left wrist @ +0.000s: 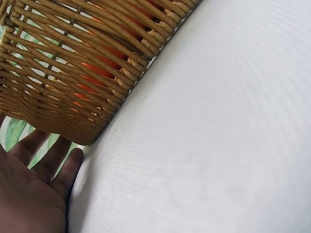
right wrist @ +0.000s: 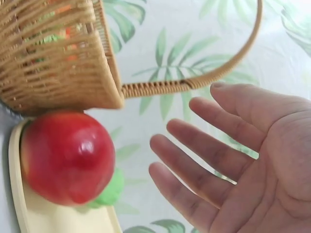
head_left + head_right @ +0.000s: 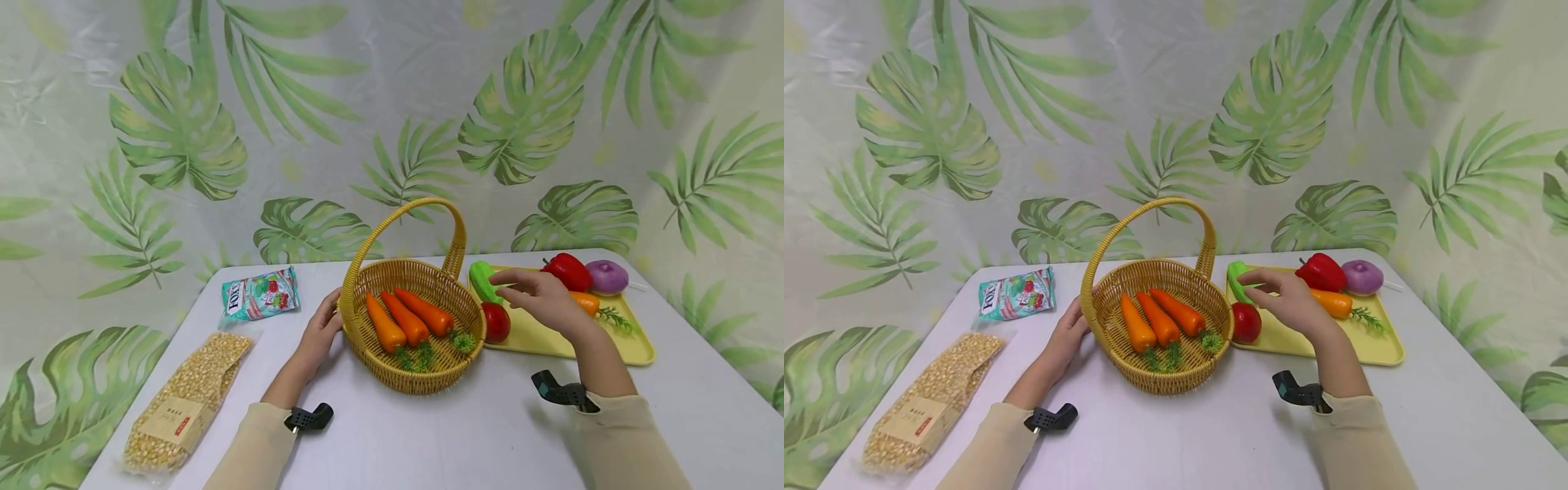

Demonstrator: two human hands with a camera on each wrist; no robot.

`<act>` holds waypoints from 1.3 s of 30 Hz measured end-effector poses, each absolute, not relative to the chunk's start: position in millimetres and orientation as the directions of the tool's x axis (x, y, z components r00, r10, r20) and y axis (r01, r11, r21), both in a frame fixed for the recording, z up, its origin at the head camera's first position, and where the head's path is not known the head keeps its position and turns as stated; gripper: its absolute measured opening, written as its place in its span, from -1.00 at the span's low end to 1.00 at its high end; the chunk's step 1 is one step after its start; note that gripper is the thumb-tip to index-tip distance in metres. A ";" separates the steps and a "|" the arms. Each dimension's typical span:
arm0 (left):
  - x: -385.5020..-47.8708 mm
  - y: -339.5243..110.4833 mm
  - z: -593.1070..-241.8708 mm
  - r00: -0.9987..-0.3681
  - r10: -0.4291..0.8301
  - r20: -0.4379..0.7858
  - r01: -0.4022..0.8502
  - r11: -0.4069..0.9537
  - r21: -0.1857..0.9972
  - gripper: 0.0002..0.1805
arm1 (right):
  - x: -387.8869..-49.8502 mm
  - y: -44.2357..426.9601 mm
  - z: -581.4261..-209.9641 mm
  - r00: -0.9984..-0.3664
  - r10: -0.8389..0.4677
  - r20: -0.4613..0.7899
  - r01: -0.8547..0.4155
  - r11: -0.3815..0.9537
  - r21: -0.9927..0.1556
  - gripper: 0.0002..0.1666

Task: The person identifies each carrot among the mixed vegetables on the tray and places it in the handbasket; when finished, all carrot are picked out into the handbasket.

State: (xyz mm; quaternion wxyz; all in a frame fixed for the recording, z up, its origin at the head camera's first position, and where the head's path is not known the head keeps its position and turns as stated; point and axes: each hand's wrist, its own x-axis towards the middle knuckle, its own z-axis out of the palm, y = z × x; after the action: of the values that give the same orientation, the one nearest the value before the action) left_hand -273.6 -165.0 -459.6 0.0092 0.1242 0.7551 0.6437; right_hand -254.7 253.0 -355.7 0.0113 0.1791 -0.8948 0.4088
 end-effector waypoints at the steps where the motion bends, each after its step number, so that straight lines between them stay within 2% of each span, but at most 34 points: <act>1: -273.1 -165.0 -459.5 -0.970 0.198 0.143 0.172 0.139 0.975 -0.42 | -254.5 255.3 -355.8 -0.939 -0.300 0.167 -0.324 0.611 -0.722 -0.59; 11: -272.8 -165.3 -459.2 -0.971 0.197 0.136 0.165 0.138 0.977 -0.41 | -257.9 274.2 -360.1 -0.960 -0.239 0.150 -0.274 0.670 -0.690 -0.54; 22: -274.5 -166.0 -459.9 -0.964 0.202 0.174 0.206 0.152 0.967 -0.44 | -261.8 284.1 -367.4 -0.974 -0.186 0.132 -0.222 0.637 -0.738 -0.49; 29: -273.7 -165.6 -460.1 -0.964 0.202 0.172 0.204 0.151 0.967 -0.43 | -264.9 287.9 -372.5 -0.979 -0.181 0.098 -0.192 0.639 -0.745 -0.44; 39: -272.9 -165.2 -460.0 -0.964 0.207 0.168 0.199 0.141 0.970 -0.44 | -266.8 294.8 -379.1 -0.984 -0.132 0.117 -0.175 0.650 -0.739 -0.44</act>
State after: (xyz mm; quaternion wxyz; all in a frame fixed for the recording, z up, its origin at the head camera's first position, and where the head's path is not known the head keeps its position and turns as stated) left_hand -272.9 -165.2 -460.0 0.0031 0.1345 0.7555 0.6412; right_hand -266.8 294.8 -379.1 0.0264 0.0847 -0.9080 0.4094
